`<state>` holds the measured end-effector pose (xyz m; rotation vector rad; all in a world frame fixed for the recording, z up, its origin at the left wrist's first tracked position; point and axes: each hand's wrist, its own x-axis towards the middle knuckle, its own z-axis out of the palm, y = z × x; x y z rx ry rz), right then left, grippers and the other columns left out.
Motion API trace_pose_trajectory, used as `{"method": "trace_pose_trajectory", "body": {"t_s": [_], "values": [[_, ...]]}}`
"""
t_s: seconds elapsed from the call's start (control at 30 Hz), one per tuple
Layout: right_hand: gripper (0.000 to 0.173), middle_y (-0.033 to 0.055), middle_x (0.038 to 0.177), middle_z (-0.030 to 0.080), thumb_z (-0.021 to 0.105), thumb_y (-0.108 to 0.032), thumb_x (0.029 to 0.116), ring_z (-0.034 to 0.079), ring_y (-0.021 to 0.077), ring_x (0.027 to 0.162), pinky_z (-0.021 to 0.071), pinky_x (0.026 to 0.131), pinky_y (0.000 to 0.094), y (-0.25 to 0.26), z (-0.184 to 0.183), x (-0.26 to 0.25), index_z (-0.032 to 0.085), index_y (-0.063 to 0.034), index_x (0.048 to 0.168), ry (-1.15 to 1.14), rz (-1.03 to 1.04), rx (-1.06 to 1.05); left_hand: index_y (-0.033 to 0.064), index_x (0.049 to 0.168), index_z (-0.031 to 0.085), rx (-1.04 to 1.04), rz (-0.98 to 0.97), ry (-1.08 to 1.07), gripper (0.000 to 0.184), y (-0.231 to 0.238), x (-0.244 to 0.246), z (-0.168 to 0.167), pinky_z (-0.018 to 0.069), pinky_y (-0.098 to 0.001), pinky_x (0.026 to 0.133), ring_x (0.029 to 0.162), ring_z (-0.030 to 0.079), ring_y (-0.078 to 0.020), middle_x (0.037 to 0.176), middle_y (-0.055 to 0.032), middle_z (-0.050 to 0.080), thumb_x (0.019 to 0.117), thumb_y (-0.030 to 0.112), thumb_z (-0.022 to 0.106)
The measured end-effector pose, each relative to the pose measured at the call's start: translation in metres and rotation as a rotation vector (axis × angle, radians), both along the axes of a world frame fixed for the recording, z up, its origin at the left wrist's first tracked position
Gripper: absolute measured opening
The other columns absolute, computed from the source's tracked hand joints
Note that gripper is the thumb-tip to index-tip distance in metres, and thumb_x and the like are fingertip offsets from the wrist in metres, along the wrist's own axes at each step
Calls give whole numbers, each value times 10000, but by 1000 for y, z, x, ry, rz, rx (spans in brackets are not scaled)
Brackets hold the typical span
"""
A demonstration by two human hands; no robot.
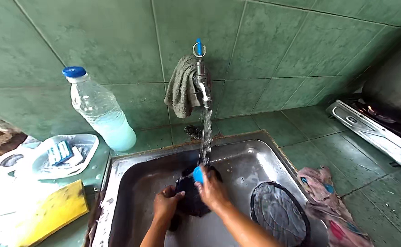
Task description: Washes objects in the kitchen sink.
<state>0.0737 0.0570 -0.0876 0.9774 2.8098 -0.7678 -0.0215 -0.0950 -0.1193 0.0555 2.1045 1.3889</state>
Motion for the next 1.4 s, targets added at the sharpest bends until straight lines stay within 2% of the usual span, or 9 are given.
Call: {"method": "trace_pose_trajectory", "body": {"t_s": [0.13, 0.23, 0.37, 0.53, 0.73, 0.9, 1.1, 1.27, 1.4], "values": [[741, 262, 1404, 583, 579, -358, 1024, 624, 396, 1244, 498, 1062, 523, 46, 9, -2, 271, -31, 1613, 7, -97, 14, 61, 962, 747, -12, -34, -34, 191, 9, -1, 0, 572, -468, 819, 858, 709, -225, 904, -93, 742, 818, 129, 853], [705, 248, 1477, 528, 589, -322, 1002, 557, 376, 1338, 461, 1120, 512, 5, 17, -12, 324, -85, 1611, 84, -30, -61, 59, 1013, 752, -19, -114, -50, 191, 16, -3, 0, 563, -469, 881, 923, 709, -222, 968, -100, 748, 852, 138, 819], [722, 255, 1366, 589, 614, -539, 957, 681, 394, 1087, 583, 871, 527, -22, -6, -12, 422, -241, 1586, 13, 47, 73, 37, 1052, 739, 33, -121, -55, 200, 8, -3, -2, 561, -448, 887, 930, 705, -205, 979, -100, 744, 870, 110, 783], [704, 219, 1365, 622, 631, -448, 966, 698, 372, 1105, 578, 918, 527, 43, -2, -5, 431, -148, 1571, -35, -136, 193, 34, 1077, 739, 88, -45, -112, 207, 14, 5, -4, 585, -442, 867, 923, 722, -214, 995, -111, 752, 880, 83, 778], [687, 228, 1302, 653, 673, -477, 933, 732, 353, 967, 610, 808, 516, -25, -9, -4, 514, -173, 1527, 122, -10, 95, 40, 1042, 744, 59, -54, -70, 162, 12, 3, -7, 567, -463, 855, 904, 708, -211, 962, -102, 745, 884, 75, 739], [681, 229, 1283, 675, 678, -416, 939, 711, 390, 1072, 575, 907, 559, 64, -10, 8, 502, -109, 1521, 59, -189, 209, 8, 1055, 727, 130, 16, -139, 180, -2, 0, -2, 592, -408, 830, 871, 720, -195, 949, -112, 748, 882, 34, 767], [662, 217, 1268, 668, 688, -461, 923, 723, 356, 982, 604, 801, 511, -26, -7, -10, 536, -210, 1516, 128, 92, 136, 29, 1013, 735, 118, -30, -105, 153, 7, -4, -7, 581, -403, 808, 850, 710, -172, 928, -84, 747, 862, 29, 754], [669, 189, 1298, 685, 689, -424, 923, 713, 358, 1088, 580, 908, 538, 59, -15, 6, 533, -142, 1510, 94, -110, 230, 10, 1064, 724, 136, 7, -162, 182, -3, -5, -6, 599, -417, 806, 867, 722, -206, 963, -116, 746, 889, 40, 764], [668, 211, 1305, 671, 709, -430, 914, 722, 354, 1048, 596, 881, 531, 5, -4, -6, 554, -135, 1493, 186, -53, 115, 11, 1040, 730, 145, -26, -145, 147, 12, -1, -5, 606, -406, 777, 838, 722, -193, 942, -107, 748, 895, 22, 744]]}}
